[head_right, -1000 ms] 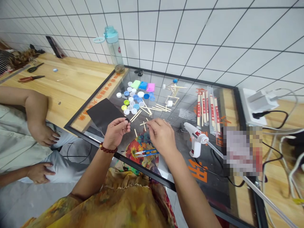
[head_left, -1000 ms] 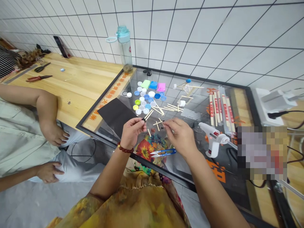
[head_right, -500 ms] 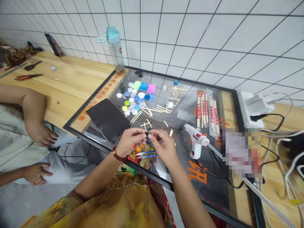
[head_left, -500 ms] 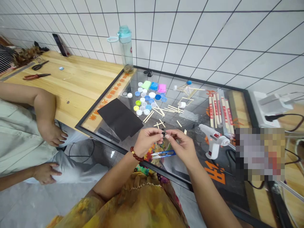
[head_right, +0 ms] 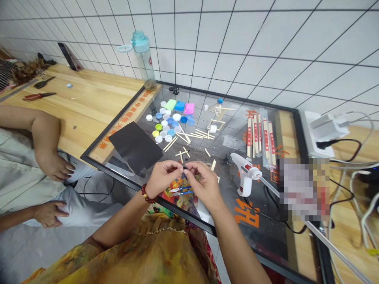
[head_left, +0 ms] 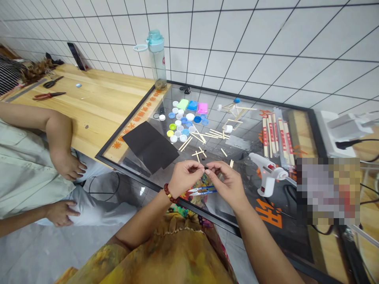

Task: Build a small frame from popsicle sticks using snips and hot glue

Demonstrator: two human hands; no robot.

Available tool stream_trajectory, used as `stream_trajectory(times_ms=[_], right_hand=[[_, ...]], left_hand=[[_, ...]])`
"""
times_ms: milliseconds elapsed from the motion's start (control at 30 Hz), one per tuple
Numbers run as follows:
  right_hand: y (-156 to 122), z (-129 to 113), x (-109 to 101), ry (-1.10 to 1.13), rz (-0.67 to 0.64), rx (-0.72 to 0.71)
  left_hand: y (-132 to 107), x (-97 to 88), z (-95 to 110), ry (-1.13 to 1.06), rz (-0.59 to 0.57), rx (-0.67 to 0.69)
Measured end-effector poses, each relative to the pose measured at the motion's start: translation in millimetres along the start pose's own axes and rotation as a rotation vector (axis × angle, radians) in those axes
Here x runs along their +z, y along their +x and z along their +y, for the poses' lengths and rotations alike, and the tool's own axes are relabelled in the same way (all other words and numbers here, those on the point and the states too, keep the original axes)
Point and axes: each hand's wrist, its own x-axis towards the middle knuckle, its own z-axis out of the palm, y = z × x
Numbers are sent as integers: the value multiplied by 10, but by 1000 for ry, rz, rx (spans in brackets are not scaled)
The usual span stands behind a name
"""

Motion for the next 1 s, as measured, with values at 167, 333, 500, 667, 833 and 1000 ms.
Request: stream_trajectory(times_ms=[167,333,500,667,833,1000], right_hand=[[-2,87,-48,-68,-1,95],[-14,188,-79,-297,2,98],[-26,246,-68,-331,44,71],[-18,256,-75,-314,39,22],[9,146,-82,-209,147,43],[36,66,-63,123,167,136]], left_hand=[[78,-108,75,333,24,203],[322,-187,229,1003,84,338],[471,-147,225,1241,30,271],[525,-147,130,1156,-2,250],[456,-72,176,279,-27,46],[257,114,245,-477,-273,-280]])
